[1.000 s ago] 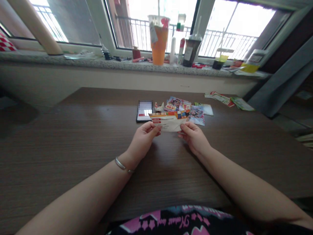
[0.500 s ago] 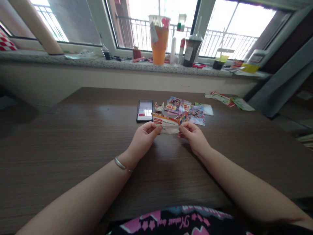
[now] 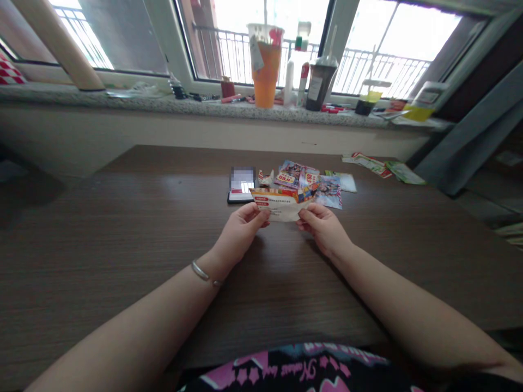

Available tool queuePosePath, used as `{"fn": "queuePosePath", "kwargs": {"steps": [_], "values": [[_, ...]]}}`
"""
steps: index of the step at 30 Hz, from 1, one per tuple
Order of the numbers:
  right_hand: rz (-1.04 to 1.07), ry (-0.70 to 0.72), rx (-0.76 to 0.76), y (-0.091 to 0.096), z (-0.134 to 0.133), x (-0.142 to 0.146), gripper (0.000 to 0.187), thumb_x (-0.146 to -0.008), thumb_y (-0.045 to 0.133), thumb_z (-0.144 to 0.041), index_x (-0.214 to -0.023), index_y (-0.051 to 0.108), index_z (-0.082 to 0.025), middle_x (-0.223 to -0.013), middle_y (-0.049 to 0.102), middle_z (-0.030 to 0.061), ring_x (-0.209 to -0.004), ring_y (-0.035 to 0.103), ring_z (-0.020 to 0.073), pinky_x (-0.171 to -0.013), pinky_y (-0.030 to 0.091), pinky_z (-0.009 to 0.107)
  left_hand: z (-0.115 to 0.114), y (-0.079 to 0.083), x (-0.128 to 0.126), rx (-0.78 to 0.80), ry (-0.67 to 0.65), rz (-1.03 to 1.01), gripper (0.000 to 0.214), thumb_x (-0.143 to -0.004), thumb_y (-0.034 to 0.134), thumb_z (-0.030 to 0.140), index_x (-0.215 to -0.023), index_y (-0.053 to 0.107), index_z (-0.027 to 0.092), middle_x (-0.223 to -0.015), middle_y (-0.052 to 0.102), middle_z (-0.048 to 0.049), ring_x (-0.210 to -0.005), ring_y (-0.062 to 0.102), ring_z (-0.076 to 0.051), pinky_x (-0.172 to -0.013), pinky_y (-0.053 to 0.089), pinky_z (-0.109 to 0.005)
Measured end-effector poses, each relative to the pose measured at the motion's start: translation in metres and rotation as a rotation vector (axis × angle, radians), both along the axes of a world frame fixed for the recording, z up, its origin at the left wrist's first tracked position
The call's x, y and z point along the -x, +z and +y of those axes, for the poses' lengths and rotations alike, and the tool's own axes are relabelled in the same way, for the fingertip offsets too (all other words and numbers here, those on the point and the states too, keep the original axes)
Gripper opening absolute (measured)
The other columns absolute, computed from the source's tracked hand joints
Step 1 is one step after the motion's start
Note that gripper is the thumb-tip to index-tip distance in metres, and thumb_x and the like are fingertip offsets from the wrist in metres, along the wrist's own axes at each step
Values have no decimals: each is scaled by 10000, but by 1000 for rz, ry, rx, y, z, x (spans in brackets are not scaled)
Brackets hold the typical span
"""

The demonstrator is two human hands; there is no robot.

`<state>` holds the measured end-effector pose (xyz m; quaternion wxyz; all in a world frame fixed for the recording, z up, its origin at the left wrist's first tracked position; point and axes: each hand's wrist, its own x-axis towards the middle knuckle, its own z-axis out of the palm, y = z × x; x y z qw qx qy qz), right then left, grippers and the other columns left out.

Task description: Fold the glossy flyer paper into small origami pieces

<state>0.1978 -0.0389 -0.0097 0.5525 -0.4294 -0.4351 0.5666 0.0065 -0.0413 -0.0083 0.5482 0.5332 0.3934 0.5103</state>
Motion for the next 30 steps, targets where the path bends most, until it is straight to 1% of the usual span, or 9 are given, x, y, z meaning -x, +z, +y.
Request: {"fn": "queuePosePath", "kwargs": {"steps": [4, 6, 10, 16, 19, 21, 25, 27, 30], "values": [[-164, -61, -154, 1, -1, -1, 286, -602, 803, -457, -619, 648, -217, -577, 625, -24, -535, 539, 110, -537, 461, 252, 1, 2, 1, -158, 83, 143, 306, -773, 696, 466, -809, 650, 165, -832, 688, -36, -745, 604, -151, -704, 490, -269], [-197, -87, -187, 1, -1, -2, 261, -628, 787, -438, -611, 647, -219, -573, 621, -23, -534, 536, 112, -540, 462, 258, 0, 3, 2, -237, 99, 188, 252, -797, 678, 420, -816, 656, 169, -848, 687, -36, -774, 608, -158, -728, 489, -274], [-166, -96, -153, 2, -1, -1, 273, -616, 793, -450, -632, 646, -221, -569, 622, -26, -522, 544, 110, -524, 467, 253, -1, 6, 1, -289, 67, 194, 204, -814, 656, 384, -851, 676, 184, -965, 692, -50, -862, 621, -171, -782, 494, -281], [-153, -31, -144, 6, -3, 0, 314, -595, 800, -486, -644, 644, -219, -575, 620, -32, -529, 561, 107, -517, 485, 244, 1, 4, 2, -288, 32, 208, 228, -828, 634, 384, -921, 670, 179, -974, 696, -59, -874, 627, -183, -797, 507, -304], [-163, -48, -184, 5, -2, -1, 289, -624, 794, -461, -653, 642, -217, -557, 613, -33, -521, 554, 101, -507, 478, 233, 0, 4, 5, -388, 85, 307, 217, -867, 598, 343, -995, 663, 181, -1038, 672, -67, -932, 618, -187, -822, 495, -306], [-151, -74, -187, 4, -2, -1, 289, -631, 791, -458, -667, 636, -217, -555, 605, -34, -533, 569, 108, -511, 487, 236, -2, 7, 6, -498, 178, 418, 164, -870, 590, 306, -949, 664, 184, -1003, 658, -61, -930, 605, -185, -824, 485, -304], [-18, -55, -132, 6, -3, 2, 385, -617, 809, -451, -903, 640, -255, -841, 694, -11, -695, 658, 140, -625, 558, 277, -8, 13, 7, -714, 294, 604, 40, -819, 599, 217, -789, 601, 189, -797, 612, -20, -777, 573, -159, -741, 473, -277], [52, -5, -102, 9, -5, 4, 475, -627, 813, -436, -1027, 605, -284, -1015, 695, 3, -785, 679, 153, -687, 574, 295, -10, 14, 7, -758, 276, 635, 68, -803, 591, 175, -869, 589, 192, -799, 605, -11, -748, 569, -144, -730, 470, -263], [107, 46, -52, 11, -8, 7, 512, -643, 806, -447, -1077, 581, -297, -1139, 672, 14, -810, 683, 155, -699, 582, 304, -12, 12, 8, -809, 155, 632, 370, -799, 571, 133, -1160, 542, 207, -912, 619, -27, -793, 584, -142, -758, 476, -265]]}}
